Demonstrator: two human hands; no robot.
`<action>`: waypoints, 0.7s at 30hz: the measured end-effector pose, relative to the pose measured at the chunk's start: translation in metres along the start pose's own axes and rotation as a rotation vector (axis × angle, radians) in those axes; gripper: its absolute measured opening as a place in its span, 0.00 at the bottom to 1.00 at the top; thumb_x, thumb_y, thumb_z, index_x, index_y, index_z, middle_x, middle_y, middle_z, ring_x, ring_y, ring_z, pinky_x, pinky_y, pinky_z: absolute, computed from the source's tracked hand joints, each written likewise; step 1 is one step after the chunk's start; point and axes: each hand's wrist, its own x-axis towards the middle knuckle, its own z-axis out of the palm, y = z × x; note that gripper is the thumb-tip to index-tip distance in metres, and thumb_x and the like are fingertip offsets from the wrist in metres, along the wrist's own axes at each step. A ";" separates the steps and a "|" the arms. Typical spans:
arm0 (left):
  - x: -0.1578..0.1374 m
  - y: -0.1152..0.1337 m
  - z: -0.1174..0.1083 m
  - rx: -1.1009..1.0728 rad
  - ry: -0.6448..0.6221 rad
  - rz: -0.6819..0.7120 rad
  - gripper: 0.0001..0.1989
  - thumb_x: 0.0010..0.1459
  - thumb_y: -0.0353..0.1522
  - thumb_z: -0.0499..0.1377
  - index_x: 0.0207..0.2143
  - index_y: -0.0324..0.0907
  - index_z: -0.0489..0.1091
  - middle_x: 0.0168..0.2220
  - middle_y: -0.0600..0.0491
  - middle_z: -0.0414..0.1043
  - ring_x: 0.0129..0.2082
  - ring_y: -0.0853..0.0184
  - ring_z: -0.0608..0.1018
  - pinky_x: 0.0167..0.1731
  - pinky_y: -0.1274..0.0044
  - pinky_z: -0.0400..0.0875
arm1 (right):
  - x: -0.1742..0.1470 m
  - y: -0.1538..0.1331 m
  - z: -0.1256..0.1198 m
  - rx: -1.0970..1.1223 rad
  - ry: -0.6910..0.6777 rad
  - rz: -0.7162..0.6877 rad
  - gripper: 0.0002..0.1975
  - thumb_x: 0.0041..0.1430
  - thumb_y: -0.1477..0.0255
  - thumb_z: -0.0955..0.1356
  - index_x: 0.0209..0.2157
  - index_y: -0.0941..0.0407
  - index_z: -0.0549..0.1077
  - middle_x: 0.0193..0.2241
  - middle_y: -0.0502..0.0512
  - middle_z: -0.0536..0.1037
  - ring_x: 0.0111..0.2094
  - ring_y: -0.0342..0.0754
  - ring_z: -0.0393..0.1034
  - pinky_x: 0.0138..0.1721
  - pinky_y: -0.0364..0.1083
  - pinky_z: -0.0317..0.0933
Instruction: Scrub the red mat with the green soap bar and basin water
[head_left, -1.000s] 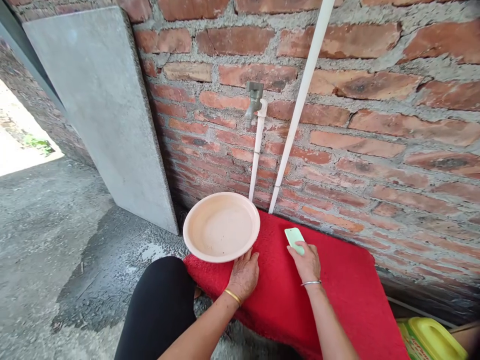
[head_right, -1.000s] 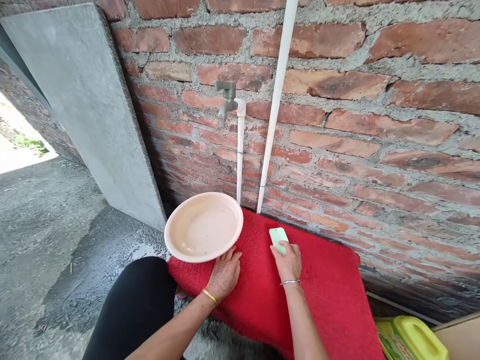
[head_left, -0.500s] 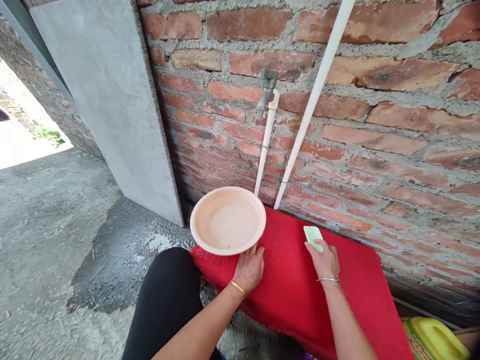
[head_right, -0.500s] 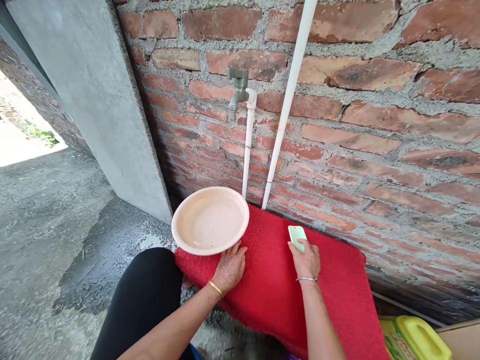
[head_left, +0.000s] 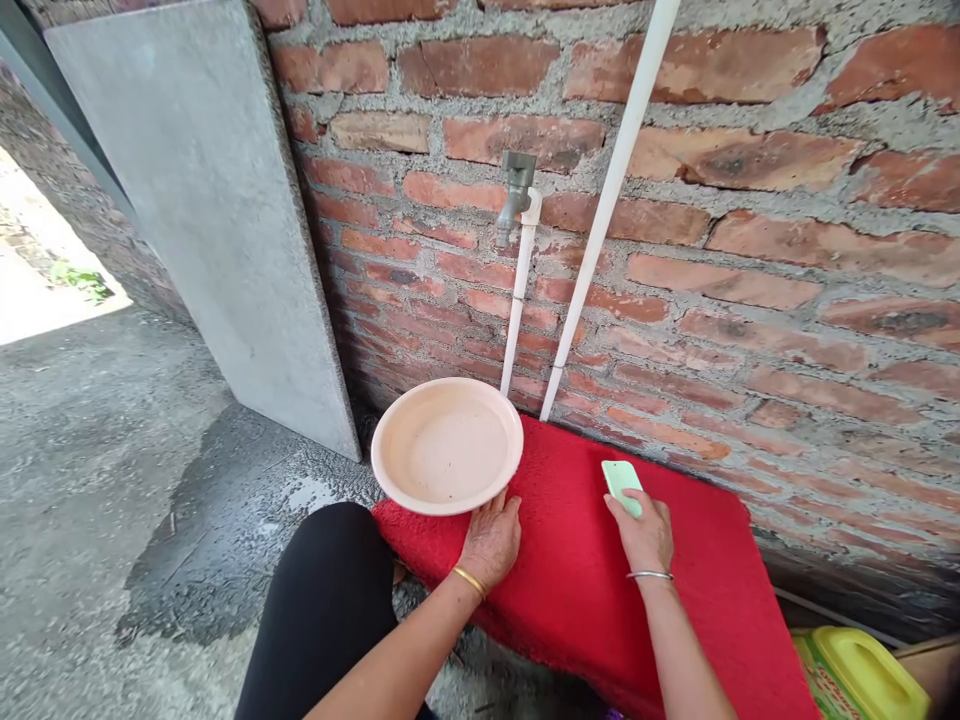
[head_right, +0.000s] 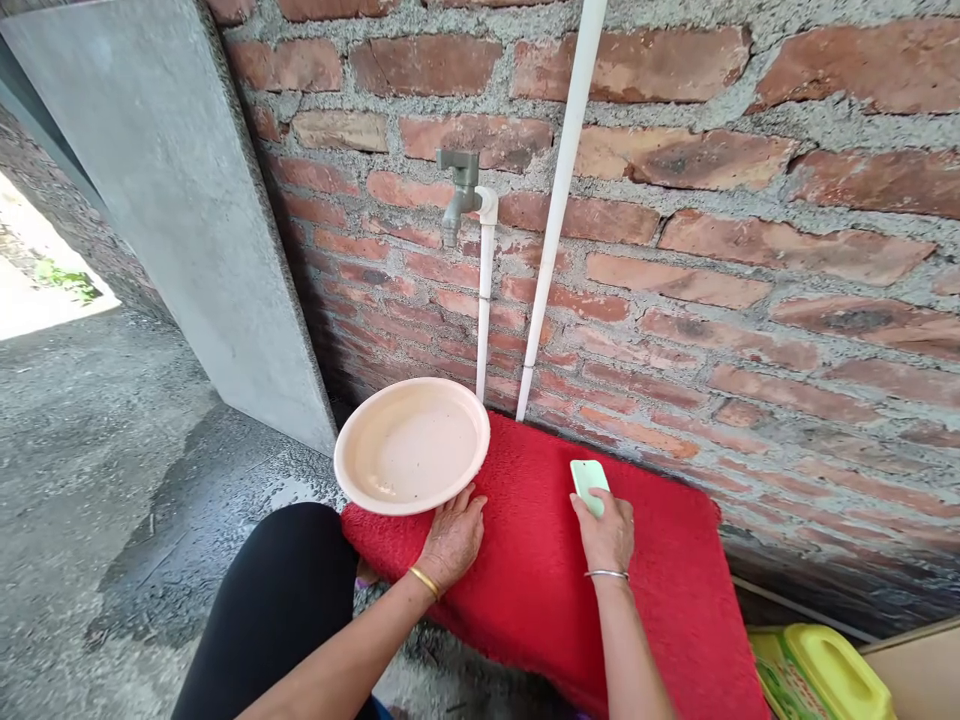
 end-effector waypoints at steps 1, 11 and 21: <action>0.000 0.000 -0.001 -0.001 -0.004 0.000 0.19 0.62 0.26 0.51 0.54 0.41 0.69 0.58 0.43 0.67 0.59 0.56 0.69 0.59 0.61 0.61 | -0.003 -0.004 0.004 0.005 -0.004 -0.025 0.26 0.46 0.47 0.66 0.41 0.50 0.77 0.38 0.54 0.68 0.39 0.53 0.66 0.44 0.50 0.61; 0.000 0.002 -0.004 0.005 -0.014 -0.005 0.20 0.62 0.26 0.50 0.55 0.40 0.68 0.60 0.42 0.66 0.60 0.56 0.68 0.59 0.62 0.62 | -0.015 -0.042 0.035 0.036 -0.095 -0.204 0.21 0.49 0.52 0.67 0.39 0.50 0.77 0.37 0.53 0.67 0.41 0.52 0.67 0.45 0.48 0.60; -0.001 0.000 0.000 -0.014 0.000 -0.009 0.19 0.62 0.26 0.51 0.55 0.40 0.69 0.58 0.42 0.67 0.58 0.56 0.70 0.59 0.61 0.62 | 0.006 -0.029 0.007 -0.136 -0.121 -0.085 0.22 0.53 0.51 0.66 0.44 0.48 0.76 0.38 0.53 0.67 0.39 0.50 0.68 0.42 0.48 0.62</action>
